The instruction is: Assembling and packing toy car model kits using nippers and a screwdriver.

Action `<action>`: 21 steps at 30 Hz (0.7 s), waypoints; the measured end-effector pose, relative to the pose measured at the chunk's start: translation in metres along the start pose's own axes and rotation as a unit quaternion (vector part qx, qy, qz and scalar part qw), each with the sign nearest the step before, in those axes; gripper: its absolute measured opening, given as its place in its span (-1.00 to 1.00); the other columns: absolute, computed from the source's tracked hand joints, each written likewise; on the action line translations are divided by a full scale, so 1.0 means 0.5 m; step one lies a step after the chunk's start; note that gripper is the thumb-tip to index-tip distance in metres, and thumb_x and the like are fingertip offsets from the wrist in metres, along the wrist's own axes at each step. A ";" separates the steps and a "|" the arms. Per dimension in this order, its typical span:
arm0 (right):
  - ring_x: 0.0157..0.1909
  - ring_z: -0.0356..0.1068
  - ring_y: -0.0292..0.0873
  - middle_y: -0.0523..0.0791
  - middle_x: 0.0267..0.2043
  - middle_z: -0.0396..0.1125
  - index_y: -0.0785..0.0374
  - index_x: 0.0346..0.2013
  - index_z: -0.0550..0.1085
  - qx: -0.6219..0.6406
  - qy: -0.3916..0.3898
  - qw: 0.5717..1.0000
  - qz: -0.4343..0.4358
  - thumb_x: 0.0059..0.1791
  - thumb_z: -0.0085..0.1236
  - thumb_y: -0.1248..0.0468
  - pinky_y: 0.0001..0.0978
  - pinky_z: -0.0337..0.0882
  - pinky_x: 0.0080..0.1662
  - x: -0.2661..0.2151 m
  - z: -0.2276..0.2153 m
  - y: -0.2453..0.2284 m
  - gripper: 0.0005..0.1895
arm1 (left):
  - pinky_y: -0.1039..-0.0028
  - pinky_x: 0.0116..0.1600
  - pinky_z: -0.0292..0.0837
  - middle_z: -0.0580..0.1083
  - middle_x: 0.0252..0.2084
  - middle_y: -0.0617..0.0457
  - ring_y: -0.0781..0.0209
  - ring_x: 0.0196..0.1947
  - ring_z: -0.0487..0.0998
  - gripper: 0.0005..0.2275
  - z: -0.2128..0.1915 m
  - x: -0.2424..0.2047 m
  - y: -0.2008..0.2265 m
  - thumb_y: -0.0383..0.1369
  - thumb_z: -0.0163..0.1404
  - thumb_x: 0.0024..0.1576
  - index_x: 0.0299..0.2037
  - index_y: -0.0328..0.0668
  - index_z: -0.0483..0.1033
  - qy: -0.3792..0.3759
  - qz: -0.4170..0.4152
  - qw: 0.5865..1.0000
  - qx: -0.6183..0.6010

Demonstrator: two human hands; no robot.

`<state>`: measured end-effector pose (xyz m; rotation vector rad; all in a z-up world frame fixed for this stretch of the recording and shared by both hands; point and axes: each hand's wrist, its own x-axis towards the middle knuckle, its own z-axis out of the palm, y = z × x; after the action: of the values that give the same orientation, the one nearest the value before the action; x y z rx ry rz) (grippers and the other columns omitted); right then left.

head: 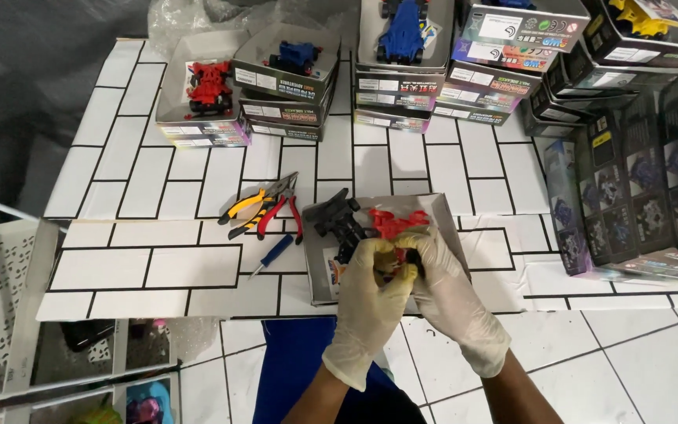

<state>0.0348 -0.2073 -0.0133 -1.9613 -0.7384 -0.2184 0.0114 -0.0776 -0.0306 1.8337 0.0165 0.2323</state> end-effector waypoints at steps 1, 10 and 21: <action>0.14 0.31 -0.04 0.01 0.13 0.24 0.20 0.15 0.32 0.000 0.000 1.000 -0.001 0.06 0.03 0.43 -0.30 0.44 0.20 0.002 0.002 -0.002 -0.65 | 0.44 -0.14 0.55 0.54 -0.21 0.06 0.20 -0.25 0.58 -0.75 -0.005 0.002 0.002 -0.39 0.16 0.03 -0.12 -0.17 0.44 0.001 0.001 1.000 0.000; 0.21 0.38 0.02 0.01 0.14 0.35 0.27 0.11 0.39 0.016 0.002 0.998 -0.053 -0.05 0.03 0.52 -0.16 0.39 0.29 -0.004 -0.002 0.003 -0.58 | 0.48 -0.16 0.54 0.54 -0.27 0.06 0.27 -0.30 0.55 -0.84 -0.047 0.005 0.011 -0.49 0.09 0.06 -0.17 -0.17 0.46 0.000 -0.052 0.991 -0.123; 0.11 0.41 -0.02 -0.04 -0.03 0.43 0.28 -0.10 0.52 0.082 0.105 0.991 -0.010 0.05 0.12 0.22 -0.16 0.46 0.23 0.005 0.021 -0.010 -0.78 | 0.48 -0.18 0.49 0.45 -0.22 0.06 0.22 -0.26 0.48 -0.85 -0.049 -0.006 0.003 -0.55 0.09 0.06 -0.20 -0.18 0.44 0.044 0.074 0.994 -0.059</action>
<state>0.0320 -0.1956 -0.0137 -1.7441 -0.6195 -0.3595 0.0043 -0.0550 -0.0234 1.7068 -0.0704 0.4107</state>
